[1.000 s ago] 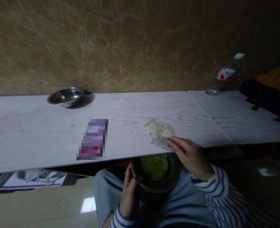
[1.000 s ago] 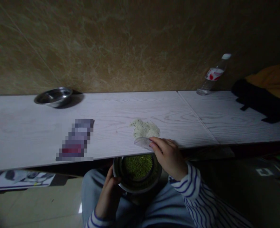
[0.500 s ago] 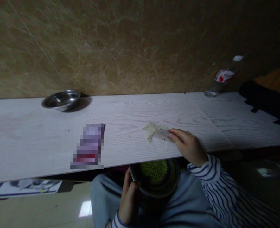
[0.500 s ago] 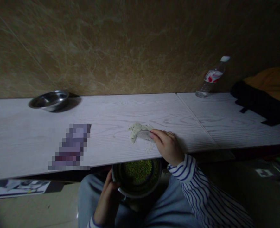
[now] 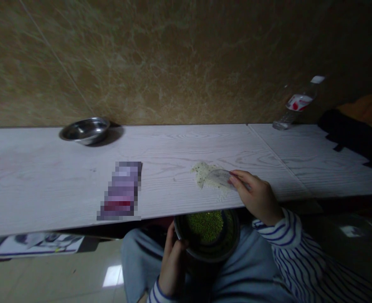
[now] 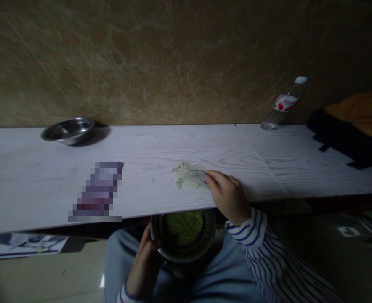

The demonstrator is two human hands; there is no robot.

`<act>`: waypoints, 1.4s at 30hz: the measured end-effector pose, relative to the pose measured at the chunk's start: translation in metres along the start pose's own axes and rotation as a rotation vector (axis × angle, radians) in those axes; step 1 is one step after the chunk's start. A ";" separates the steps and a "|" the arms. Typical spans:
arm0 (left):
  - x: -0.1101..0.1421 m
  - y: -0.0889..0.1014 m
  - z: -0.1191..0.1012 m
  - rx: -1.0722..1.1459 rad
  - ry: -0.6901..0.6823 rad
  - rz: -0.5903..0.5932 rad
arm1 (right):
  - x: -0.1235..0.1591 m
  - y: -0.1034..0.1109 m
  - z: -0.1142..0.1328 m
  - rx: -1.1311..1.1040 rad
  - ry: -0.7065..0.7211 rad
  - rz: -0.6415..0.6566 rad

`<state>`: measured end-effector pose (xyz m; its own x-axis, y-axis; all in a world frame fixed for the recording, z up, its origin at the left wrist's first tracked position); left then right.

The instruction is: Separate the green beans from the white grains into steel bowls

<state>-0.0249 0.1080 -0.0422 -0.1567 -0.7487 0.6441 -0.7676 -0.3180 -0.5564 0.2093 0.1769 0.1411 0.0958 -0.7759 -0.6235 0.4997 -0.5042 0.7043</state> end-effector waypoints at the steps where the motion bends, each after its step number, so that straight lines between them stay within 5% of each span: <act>1: 0.000 0.001 -0.001 -0.006 -0.007 -0.010 | -0.002 -0.002 0.001 0.010 0.004 0.005; 18: 0.005 0.006 -0.007 -0.016 0.017 -0.034 | -0.018 -0.034 0.024 -0.082 0.028 0.168; 28: 0.007 0.006 -0.006 -0.020 0.042 -0.013 | -0.007 -0.028 0.026 -0.231 -0.060 0.171; 42: 0.013 0.002 -0.009 0.012 0.032 0.010 | 0.008 -0.017 0.033 -0.123 -0.028 0.172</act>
<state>-0.0337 0.1032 -0.0302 -0.1838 -0.7330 0.6549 -0.7588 -0.3178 -0.5686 0.1734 0.1673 0.1353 0.1655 -0.8580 -0.4863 0.5796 -0.3143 0.7519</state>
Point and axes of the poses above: each hand's wrist, its own x-axis away from the middle knuckle, its own y-axis out of the back of the hand, z = x × y, the point moved 9 cm from there along -x, towards the middle knuckle, and after that the axes turned 12 degrees about y, right-handed, at the moved point
